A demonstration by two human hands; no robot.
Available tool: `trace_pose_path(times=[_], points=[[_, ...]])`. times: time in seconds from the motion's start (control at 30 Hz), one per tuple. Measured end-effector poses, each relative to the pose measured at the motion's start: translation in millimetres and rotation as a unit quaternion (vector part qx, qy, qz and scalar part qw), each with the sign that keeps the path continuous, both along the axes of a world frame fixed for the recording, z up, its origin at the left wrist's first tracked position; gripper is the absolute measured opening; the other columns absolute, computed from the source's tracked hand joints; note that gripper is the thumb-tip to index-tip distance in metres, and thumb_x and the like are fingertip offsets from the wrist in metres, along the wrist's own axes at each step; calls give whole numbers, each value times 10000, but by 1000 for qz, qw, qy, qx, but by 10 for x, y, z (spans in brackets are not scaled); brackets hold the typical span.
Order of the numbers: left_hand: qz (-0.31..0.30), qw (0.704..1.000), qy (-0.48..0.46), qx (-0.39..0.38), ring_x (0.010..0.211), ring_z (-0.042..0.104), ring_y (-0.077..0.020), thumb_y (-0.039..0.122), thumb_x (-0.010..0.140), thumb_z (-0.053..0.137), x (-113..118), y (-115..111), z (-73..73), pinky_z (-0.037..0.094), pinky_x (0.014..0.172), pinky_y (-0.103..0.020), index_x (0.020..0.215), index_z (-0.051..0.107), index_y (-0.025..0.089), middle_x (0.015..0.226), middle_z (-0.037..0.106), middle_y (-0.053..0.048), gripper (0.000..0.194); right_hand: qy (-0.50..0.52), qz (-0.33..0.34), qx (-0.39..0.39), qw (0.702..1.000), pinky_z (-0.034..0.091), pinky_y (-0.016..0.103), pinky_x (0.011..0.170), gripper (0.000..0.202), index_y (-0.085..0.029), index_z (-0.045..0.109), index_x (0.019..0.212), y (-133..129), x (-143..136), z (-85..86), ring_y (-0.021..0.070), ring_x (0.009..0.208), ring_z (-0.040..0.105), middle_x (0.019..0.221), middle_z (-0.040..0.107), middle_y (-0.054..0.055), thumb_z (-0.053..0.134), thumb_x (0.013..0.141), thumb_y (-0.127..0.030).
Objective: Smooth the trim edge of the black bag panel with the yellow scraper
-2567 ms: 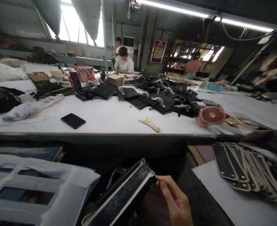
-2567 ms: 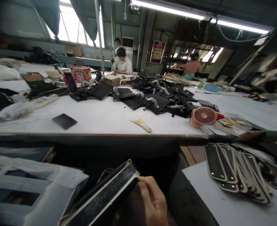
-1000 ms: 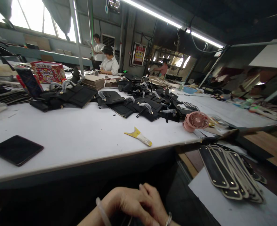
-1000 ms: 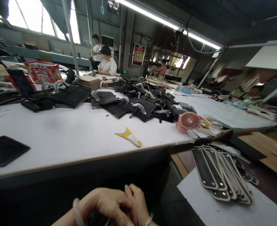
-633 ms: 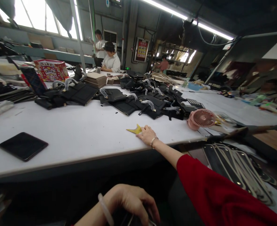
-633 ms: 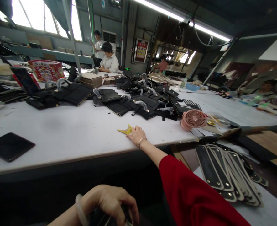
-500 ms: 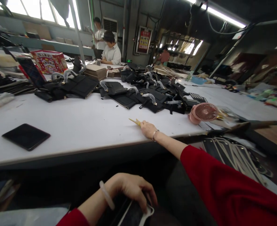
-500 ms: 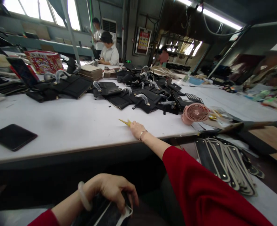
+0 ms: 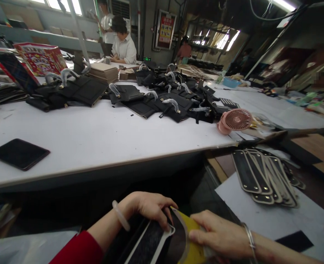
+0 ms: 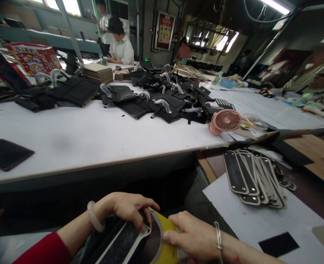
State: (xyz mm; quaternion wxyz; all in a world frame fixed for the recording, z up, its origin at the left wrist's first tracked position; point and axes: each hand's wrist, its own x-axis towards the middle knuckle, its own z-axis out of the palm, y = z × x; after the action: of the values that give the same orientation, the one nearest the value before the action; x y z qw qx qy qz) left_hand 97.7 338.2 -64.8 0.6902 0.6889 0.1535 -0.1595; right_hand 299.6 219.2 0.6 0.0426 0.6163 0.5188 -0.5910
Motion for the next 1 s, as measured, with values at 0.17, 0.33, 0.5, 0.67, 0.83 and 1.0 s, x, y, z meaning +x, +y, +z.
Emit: trace_pose_path(times=[0.17, 0.33, 0.5, 0.67, 0.83, 1.0], points=[[11, 997, 36, 71, 1182, 602, -328, 437, 549, 818, -32, 29, 135, 468, 1016, -424, 1485, 343, 134, 1334, 615, -153, 1092, 9, -8, 46, 999, 282, 151, 287, 178, -174, 573, 810, -34, -199, -173, 75, 380, 436, 623, 541, -36, 514, 860, -334], [22, 997, 32, 74, 1210, 581, -342, 451, 559, 809, -38, 27, 116, 471, 1018, -418, 1497, 305, 115, 1410, 548, -171, 1116, 9, -25, 38, 999, 232, 176, 324, 200, -158, 604, 847, -14, -256, -136, 83, 424, 424, 630, 521, -30, 499, 862, -328], [33, 993, 39, 102, 1307, 497, -360, 479, 584, 800, -47, 17, 91, 401, 1087, -441, 1497, 321, 157, 1496, 450, -168, 1080, -13, 0, 68, 998, 193, 208, 407, 215, -149, 650, 858, 20, -332, -49, 86, 492, 387, 598, 473, -35, 501, 858, -304], [39, 994, 44, 89, 1276, 534, -333, 470, 605, 789, -62, 18, 90, 430, 1057, -418, 1507, 297, 177, 1461, 497, -158, 1069, 6, -1, 66, 998, 258, 218, 467, 244, -149, 652, 854, 24, -346, -99, 99, 542, 361, 611, 437, -38, 508, 854, -346], [46, 995, 49, 69, 1237, 566, -322, 422, 592, 796, -63, 24, 99, 444, 1037, -409, 1514, 265, 161, 1409, 550, -165, 1095, 47, -13, 61, 997, 284, 223, 521, 206, -159, 611, 835, 1, -340, -199, 111, 622, 367, 682, 438, -32, 506, 840, -337], [61, 996, 40, 48, 1284, 523, -320, 378, 565, 801, -67, 19, 114, 413, 1072, -396, 1514, 253, 126, 1456, 499, -171, 1124, 90, -22, 64, 994, 307, 220, 583, 213, -171, 564, 833, 9, -377, -227, 115, 677, 386, 743, 463, -25, 505, 850, -374]])
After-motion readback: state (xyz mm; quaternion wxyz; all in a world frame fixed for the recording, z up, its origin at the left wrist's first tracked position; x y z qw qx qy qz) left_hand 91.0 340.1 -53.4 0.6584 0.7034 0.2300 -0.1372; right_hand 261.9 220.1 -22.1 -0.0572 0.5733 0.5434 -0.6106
